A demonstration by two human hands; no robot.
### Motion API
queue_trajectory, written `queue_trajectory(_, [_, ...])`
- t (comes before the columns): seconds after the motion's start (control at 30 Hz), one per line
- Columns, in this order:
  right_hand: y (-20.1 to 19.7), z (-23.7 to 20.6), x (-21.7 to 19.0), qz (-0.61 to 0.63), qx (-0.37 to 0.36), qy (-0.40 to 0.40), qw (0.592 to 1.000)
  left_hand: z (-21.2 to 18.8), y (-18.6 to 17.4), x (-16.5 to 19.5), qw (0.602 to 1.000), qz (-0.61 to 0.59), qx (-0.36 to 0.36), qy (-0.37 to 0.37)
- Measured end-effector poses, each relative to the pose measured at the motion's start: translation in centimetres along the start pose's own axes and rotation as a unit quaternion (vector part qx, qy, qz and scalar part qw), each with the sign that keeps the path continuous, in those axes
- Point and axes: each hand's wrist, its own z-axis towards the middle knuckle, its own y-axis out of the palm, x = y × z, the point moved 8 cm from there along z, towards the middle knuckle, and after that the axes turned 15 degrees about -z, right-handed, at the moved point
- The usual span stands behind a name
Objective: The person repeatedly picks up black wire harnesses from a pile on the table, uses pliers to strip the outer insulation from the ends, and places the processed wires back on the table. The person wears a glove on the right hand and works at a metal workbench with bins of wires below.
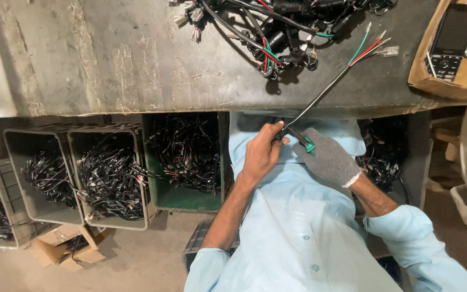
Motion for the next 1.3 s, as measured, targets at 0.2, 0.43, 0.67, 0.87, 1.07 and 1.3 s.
queue_trajectory(0.2, [0.5, 0.1, -0.1, 0.04, -0.012, -0.004, 0.999, 0.0, -0.3, 0.8, 0.997, 0.042, 0.017, 0.059])
queue_trajectory(0.43, [0.9, 0.7, -0.1, 0.032, -0.008, -0.005, 0.999, 0.2, -0.4, -0.4, 0.994, 0.088, 0.032, 0.061])
queue_trajectory(0.67, [0.6, 0.9, -0.3, -0.023, 0.053, -0.077, 0.995, 0.3, 0.1, 0.9, 0.964, 0.219, 0.029, 0.147])
queue_trajectory(0.87, [1.1, 2.5, -0.2, 0.003, 0.038, -0.04, 0.998, 0.2, -0.7, 0.3, 0.979, 0.202, 0.003, 0.015])
queue_trajectory(1.07, [-1.5, 1.7, -1.4, -0.024, 0.091, -0.203, 0.975, -1.8, 0.6, -0.8, 0.949, -0.279, -0.058, -0.132])
queue_trajectory(1.3, [-2.8, 0.5, -1.9, -0.01, 0.079, -0.128, 0.989, -1.3, 0.1, 0.4, 0.978, -0.202, 0.017, -0.052])
